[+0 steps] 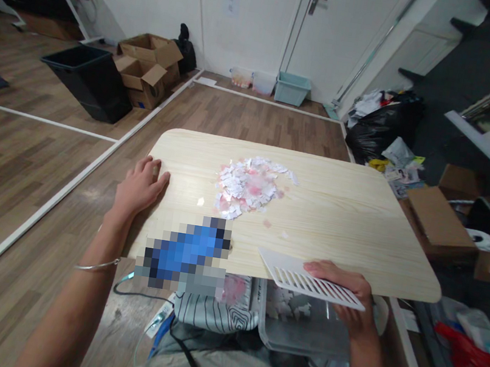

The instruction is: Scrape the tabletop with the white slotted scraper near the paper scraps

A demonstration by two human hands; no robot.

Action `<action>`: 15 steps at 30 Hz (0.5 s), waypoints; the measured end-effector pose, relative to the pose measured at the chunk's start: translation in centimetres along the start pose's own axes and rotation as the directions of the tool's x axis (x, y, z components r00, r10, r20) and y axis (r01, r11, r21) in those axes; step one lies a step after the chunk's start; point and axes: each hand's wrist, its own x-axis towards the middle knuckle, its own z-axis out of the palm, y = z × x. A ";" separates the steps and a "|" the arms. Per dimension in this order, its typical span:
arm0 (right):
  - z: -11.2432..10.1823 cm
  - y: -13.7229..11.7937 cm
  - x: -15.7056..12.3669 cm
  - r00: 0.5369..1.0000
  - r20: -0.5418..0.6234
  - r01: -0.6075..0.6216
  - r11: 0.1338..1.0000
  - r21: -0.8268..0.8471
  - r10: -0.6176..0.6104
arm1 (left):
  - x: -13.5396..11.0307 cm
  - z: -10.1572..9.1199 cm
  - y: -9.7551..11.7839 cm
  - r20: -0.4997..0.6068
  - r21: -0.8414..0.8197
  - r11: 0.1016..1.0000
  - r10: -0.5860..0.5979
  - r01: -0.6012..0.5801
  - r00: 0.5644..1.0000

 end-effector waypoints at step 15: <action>-4.3 1.6 -3.6 0.989 -0.044 -0.140 0.990 -0.005 0.140 | 0.1 0.1 0.0 -0.008 -0.015 1.000 0.003 -0.003 1.000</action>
